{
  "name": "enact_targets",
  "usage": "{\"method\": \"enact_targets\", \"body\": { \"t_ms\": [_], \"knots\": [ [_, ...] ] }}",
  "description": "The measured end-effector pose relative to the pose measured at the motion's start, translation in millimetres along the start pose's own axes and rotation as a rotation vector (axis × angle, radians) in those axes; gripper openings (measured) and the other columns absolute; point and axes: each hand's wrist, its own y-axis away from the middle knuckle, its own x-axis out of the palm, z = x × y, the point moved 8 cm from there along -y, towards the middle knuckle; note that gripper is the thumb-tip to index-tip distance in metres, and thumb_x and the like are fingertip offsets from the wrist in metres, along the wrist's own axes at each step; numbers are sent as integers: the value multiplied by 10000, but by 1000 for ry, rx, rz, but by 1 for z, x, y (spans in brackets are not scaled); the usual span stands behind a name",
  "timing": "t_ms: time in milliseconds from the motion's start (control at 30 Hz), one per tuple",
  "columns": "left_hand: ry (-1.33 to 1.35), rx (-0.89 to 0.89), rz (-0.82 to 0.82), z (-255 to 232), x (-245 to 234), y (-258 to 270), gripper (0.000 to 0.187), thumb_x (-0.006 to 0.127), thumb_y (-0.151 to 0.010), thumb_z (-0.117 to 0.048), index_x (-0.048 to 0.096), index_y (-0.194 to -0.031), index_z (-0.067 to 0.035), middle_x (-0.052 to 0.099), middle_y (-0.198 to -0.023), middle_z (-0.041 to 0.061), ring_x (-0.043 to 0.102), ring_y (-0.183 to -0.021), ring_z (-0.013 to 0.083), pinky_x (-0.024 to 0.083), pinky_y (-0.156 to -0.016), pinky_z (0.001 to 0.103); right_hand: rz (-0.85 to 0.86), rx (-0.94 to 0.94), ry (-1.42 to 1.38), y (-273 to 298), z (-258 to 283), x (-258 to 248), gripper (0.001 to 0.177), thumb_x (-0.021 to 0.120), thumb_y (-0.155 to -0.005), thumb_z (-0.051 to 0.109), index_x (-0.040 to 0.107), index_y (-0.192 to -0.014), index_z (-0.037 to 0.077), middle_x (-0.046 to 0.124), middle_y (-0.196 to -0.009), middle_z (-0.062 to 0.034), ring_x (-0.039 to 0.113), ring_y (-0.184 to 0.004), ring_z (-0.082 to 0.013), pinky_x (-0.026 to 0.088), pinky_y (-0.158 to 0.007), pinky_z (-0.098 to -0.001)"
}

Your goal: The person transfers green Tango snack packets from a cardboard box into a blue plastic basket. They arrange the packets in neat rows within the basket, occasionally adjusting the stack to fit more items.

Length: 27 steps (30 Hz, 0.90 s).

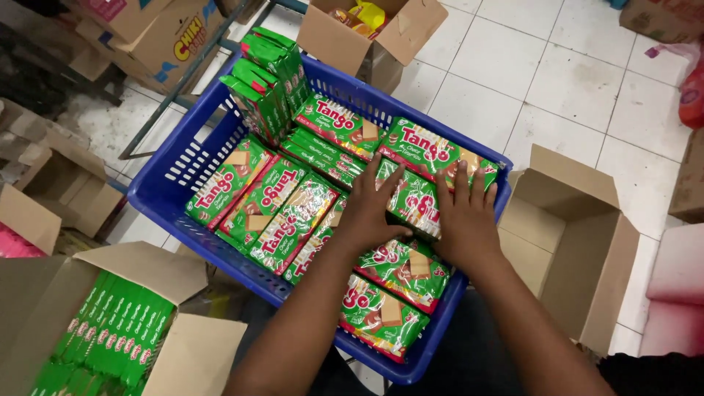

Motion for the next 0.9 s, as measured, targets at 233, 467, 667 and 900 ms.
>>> {"method": "enact_targets", "body": {
  "t_ms": [233,467,667,900],
  "knots": [
    [-74,10,-39,7,7,-1,1185,925,-784,-96,340,-1812,-166,98,-1867,284,270,-1643,632,410,-1263,775,-86,-56,-1,8,3,9,1358,966,-726,232,202,-1839,89,91,-1889,-332,41,-1675,-694,66,-1320,-843],
    [-238,186,-138,6,16,-6,1130,845,-754,-407,438,-1787,-200,216,-1877,217,125,-1680,681,68,-1363,802,-174,-73,-72,14,0,3,1359,802,-832,702,176,-1825,17,-11,-1921,-275,-110,-1730,-573,-90,-1393,-705],
    [-366,205,-121,18,32,-17,932,625,-926,-476,441,-1773,-133,238,-1907,185,202,-1714,601,108,-1399,734,-142,3,-18,6,1,11,1140,432,-1057,821,196,-1815,4,95,-1902,-295,13,-1742,-555,-9,-1430,-633],
    [-382,202,-184,15,33,-17,900,603,-963,-489,438,-1772,-131,271,-1901,174,244,-1713,570,104,-1404,714,-194,-4,8,9,7,2,1112,397,-1082,813,228,-1805,-14,148,-1884,-322,78,-1729,-581,39,-1427,-649]
  ]
}}
